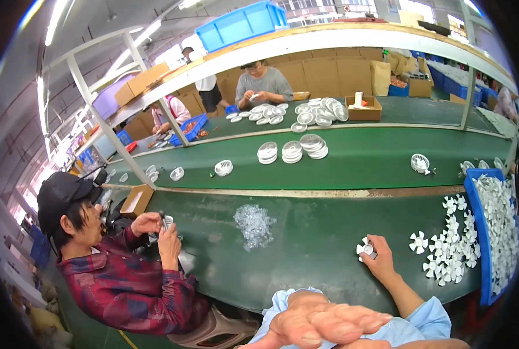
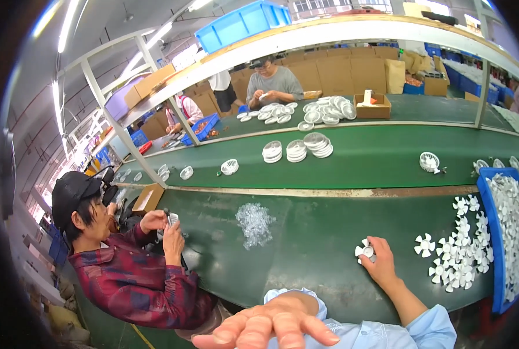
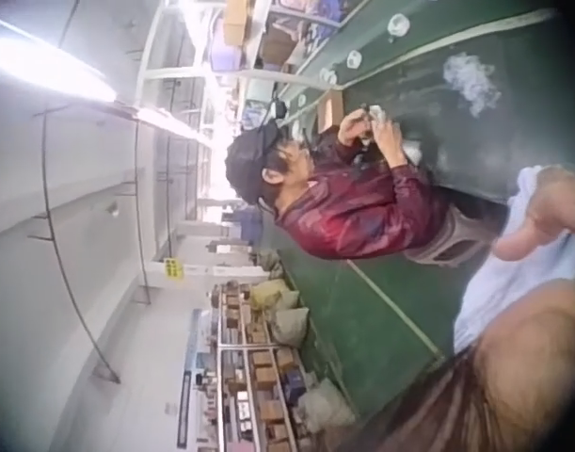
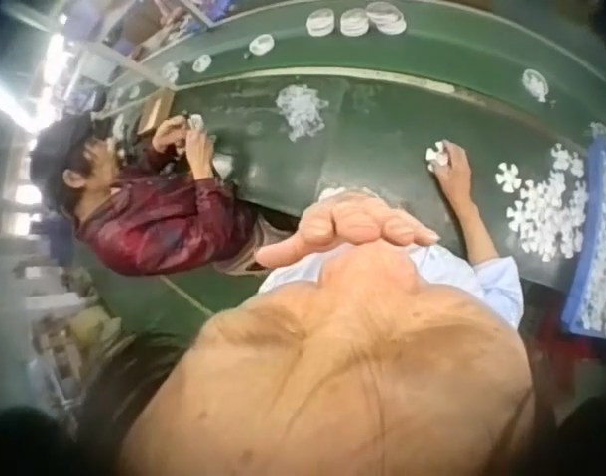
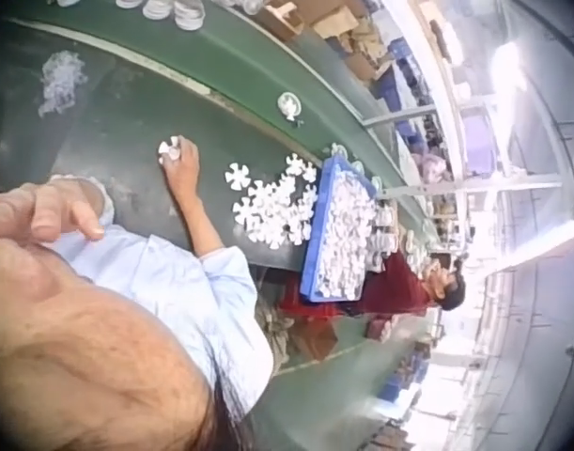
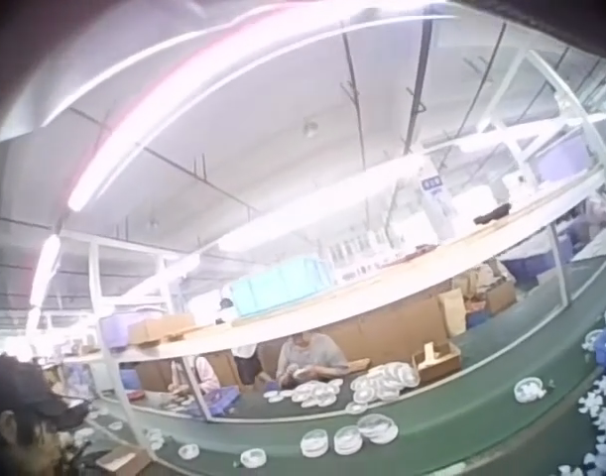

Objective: The person assembles mini fans by attaching fan blades into fan housings by hand and placing the assembled units onto the conveyor belt.

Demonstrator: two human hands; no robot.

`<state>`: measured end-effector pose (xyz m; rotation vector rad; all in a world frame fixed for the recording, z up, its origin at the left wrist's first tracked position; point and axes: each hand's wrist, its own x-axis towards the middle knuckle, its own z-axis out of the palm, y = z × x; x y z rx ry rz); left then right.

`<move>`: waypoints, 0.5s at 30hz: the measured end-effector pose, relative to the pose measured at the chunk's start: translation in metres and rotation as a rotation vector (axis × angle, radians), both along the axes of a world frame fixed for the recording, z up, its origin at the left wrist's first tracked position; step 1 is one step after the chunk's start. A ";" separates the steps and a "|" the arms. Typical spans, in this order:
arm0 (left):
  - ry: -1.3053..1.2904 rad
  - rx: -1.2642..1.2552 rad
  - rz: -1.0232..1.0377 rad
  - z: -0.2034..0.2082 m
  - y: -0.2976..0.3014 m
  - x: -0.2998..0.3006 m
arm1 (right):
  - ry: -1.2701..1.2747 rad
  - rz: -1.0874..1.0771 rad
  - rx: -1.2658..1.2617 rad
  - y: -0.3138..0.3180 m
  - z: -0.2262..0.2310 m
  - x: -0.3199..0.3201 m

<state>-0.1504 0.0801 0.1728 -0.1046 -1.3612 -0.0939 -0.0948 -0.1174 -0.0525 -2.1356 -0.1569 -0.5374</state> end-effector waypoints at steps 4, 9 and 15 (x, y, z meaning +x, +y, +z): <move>-0.076 0.030 -0.088 -0.012 0.010 0.009 | -0.007 -0.048 -0.025 -0.001 0.000 0.000; -0.159 0.103 -0.088 -0.020 0.024 0.014 | -0.008 -0.030 -0.022 0.002 -0.001 -0.001; -0.176 0.126 -0.060 -0.023 0.030 0.010 | -0.010 -0.052 -0.044 0.002 -0.004 -0.003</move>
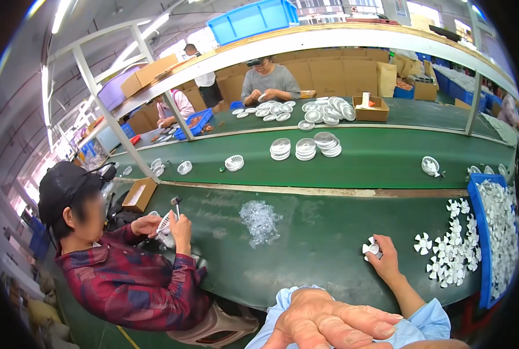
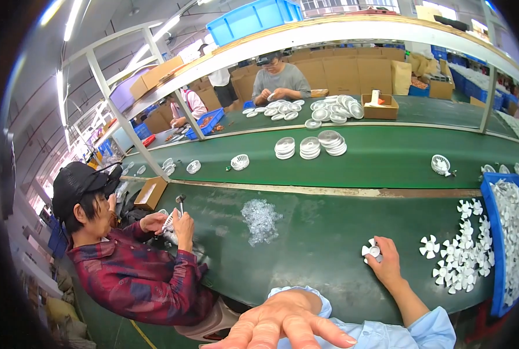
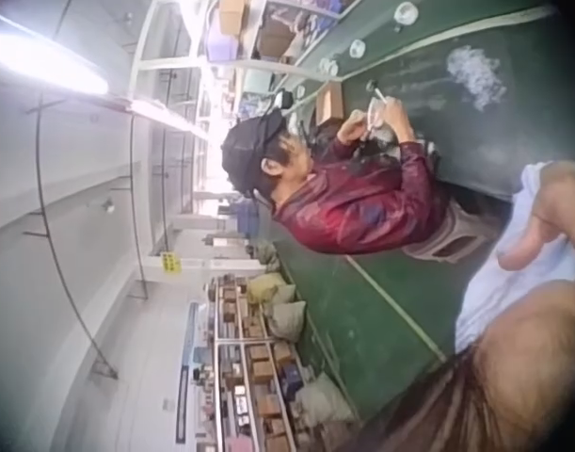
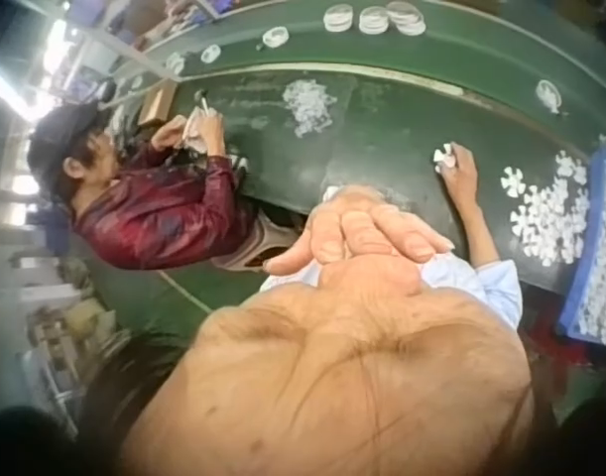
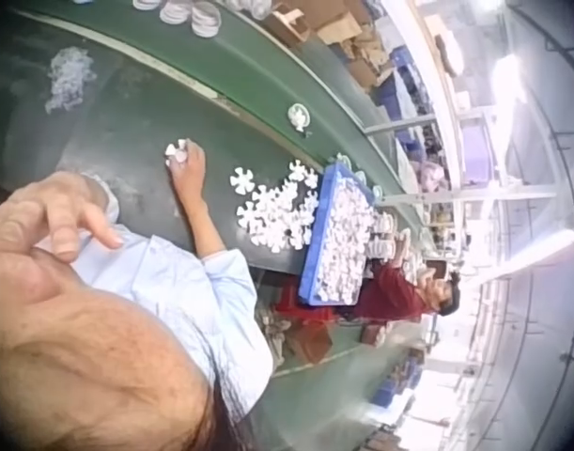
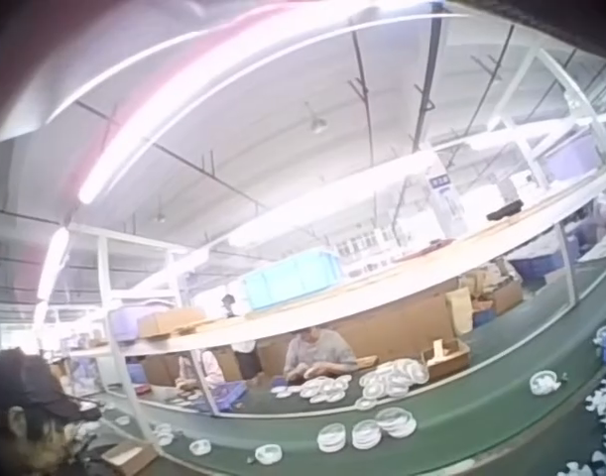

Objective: The person assembles mini fans by attaching fan blades into fan housings by hand and placing the assembled units onto the conveyor belt.

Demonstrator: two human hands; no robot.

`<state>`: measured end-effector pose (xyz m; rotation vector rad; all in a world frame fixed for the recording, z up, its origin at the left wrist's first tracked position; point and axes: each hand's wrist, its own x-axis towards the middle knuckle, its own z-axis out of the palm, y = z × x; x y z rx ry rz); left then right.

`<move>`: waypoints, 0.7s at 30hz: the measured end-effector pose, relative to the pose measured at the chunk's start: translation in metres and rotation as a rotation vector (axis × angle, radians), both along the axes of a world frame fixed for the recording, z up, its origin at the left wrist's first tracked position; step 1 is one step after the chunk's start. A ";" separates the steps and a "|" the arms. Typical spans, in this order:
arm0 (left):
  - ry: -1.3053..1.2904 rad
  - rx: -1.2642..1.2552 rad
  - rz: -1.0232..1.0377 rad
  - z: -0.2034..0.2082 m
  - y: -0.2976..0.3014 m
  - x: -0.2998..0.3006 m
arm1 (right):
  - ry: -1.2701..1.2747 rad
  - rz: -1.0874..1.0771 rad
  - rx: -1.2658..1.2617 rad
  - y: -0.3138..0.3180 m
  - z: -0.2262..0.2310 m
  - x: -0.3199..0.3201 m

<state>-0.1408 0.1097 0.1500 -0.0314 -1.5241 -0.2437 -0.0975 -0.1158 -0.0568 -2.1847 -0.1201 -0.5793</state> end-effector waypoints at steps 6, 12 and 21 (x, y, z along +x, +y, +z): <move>-0.034 0.039 0.036 -0.008 0.002 0.003 | -0.011 0.016 0.006 -0.001 -0.002 0.001; -0.030 0.023 0.071 -0.007 -0.002 0.004 | -0.010 0.031 0.027 -0.002 0.000 0.001; -0.036 -0.026 0.124 0.011 -0.009 0.003 | 0.009 0.026 0.024 -0.002 0.002 0.000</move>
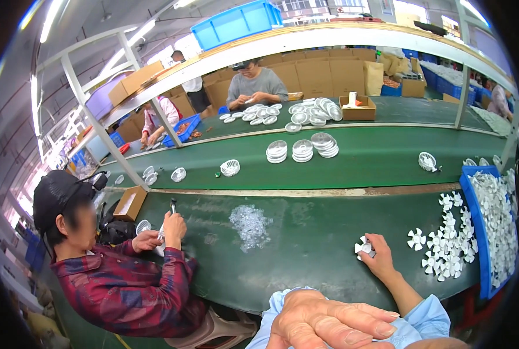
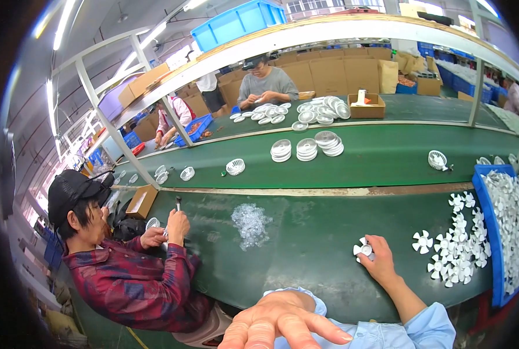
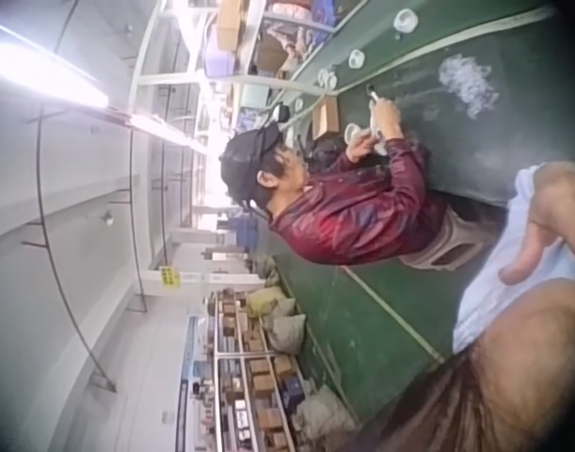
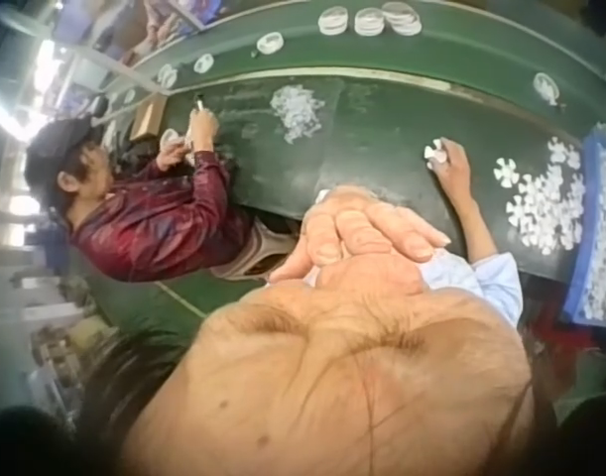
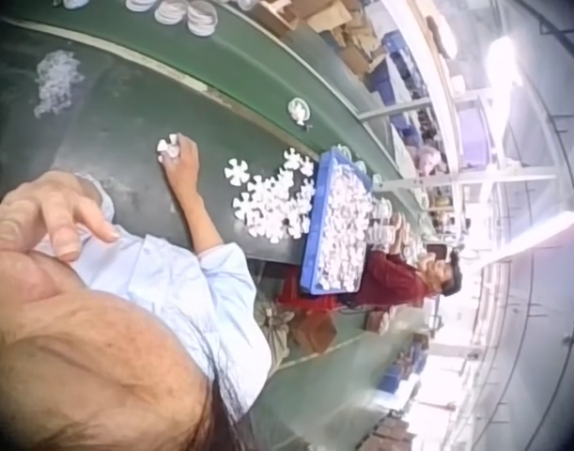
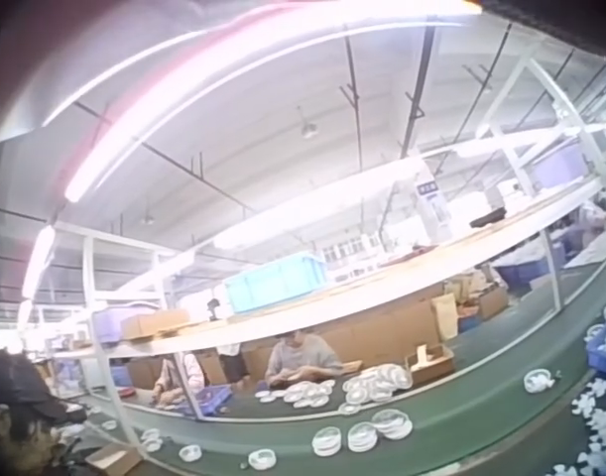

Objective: The person assembles mini fans by attaching fan blades into fan housings by hand and placing the assembled units onto the conveyor belt.

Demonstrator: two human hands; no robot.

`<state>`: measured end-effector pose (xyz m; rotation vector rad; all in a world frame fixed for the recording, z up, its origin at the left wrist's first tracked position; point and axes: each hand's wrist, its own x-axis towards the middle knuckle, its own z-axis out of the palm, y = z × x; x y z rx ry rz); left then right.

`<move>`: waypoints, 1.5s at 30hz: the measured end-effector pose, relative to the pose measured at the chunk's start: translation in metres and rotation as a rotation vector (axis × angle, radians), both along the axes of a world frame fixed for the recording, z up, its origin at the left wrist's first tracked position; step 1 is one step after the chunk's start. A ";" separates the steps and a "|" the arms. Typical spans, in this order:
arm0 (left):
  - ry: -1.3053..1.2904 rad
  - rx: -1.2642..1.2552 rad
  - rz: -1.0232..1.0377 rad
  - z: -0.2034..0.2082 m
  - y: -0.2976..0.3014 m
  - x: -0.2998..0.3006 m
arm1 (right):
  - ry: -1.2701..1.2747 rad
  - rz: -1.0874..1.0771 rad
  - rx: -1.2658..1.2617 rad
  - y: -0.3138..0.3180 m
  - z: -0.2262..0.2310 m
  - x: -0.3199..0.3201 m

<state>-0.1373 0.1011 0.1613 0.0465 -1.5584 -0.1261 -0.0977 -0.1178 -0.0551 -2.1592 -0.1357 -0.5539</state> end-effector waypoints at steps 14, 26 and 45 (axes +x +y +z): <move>-0.029 -0.004 0.022 0.015 -0.007 0.006 | 0.005 -0.006 -0.003 -0.001 0.000 -0.001; -0.081 0.015 0.079 0.004 0.001 0.011 | 0.008 -0.003 -0.019 0.000 0.001 0.000; -0.160 0.132 -0.011 0.014 -0.002 0.031 | -0.066 0.004 -0.073 -0.003 -0.005 0.004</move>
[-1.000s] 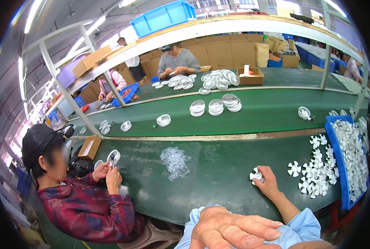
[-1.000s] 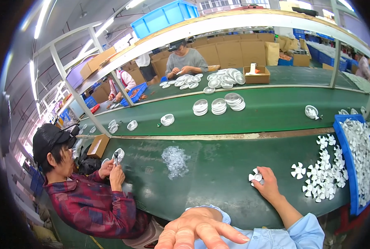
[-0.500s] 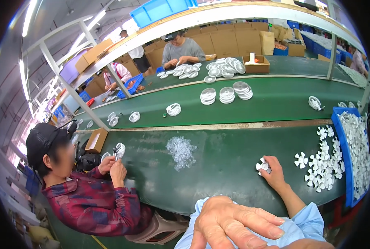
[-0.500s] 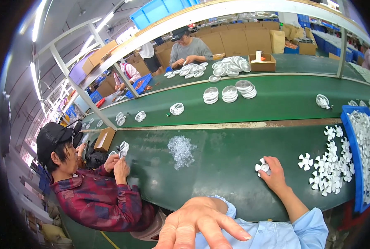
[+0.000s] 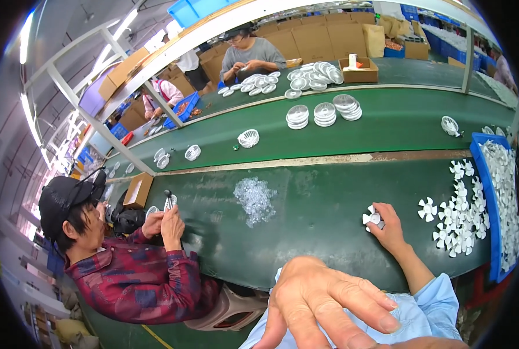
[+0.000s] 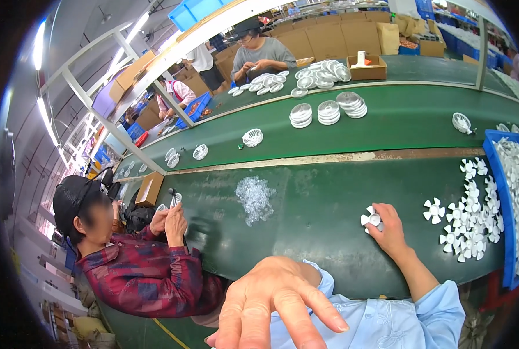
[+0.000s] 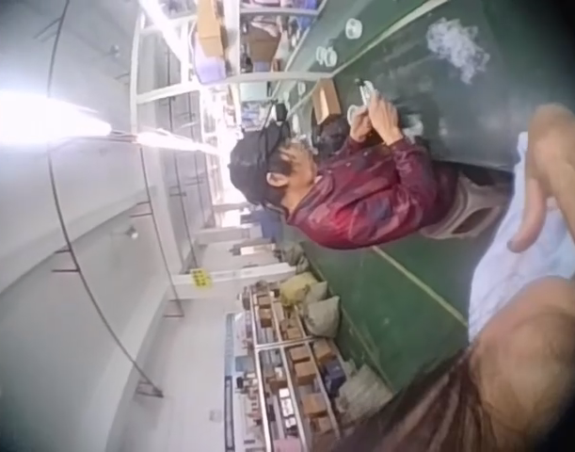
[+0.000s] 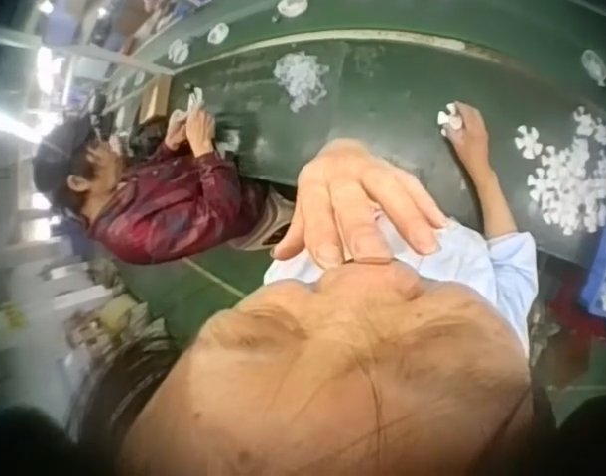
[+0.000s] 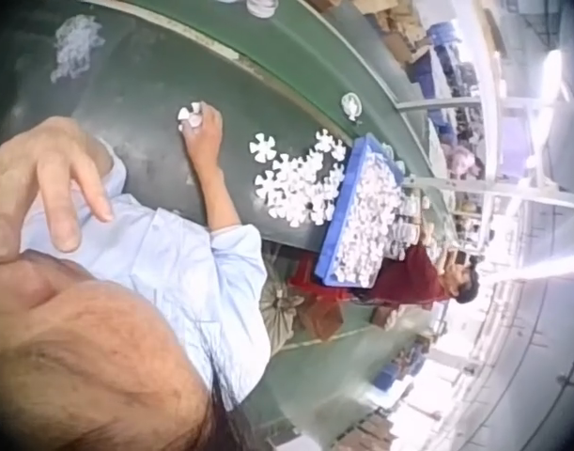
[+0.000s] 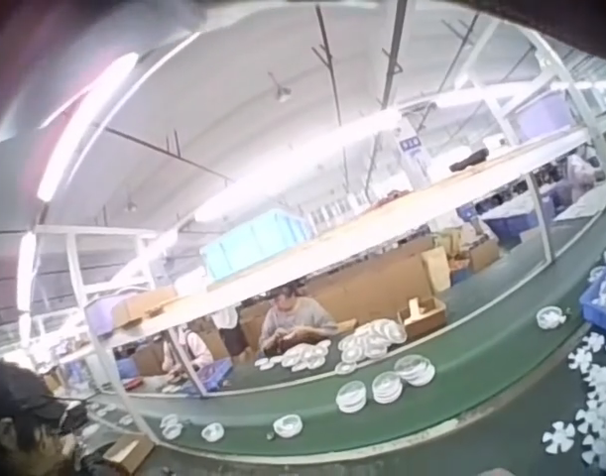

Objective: The person assembles mini fans by attaching fan blades into fan housings by hand and placing the assembled units onto the conveyor belt.

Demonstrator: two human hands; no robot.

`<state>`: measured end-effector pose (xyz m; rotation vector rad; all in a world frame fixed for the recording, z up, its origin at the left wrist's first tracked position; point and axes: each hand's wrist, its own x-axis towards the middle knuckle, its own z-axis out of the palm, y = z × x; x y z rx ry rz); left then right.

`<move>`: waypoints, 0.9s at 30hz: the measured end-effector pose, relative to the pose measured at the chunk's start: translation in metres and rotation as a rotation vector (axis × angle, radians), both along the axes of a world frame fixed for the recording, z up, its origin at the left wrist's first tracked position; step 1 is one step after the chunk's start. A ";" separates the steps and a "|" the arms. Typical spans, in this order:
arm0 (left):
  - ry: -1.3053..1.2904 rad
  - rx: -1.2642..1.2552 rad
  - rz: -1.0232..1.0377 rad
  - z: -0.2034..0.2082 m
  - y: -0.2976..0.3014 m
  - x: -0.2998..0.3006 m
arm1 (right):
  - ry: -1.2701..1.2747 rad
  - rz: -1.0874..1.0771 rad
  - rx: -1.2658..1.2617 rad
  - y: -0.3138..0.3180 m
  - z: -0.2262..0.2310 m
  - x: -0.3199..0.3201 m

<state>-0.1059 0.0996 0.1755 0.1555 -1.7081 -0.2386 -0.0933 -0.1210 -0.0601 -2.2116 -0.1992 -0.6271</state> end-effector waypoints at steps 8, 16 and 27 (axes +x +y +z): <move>0.000 0.003 0.024 0.001 0.000 0.000 | 0.019 0.011 0.003 0.000 0.000 0.000; 0.017 0.010 -0.006 -0.004 -0.007 0.006 | 0.027 -0.004 0.001 -0.007 -0.001 -0.001; -0.014 0.008 -0.004 0.001 -0.002 0.005 | 0.028 -0.001 -0.007 -0.004 0.001 -0.002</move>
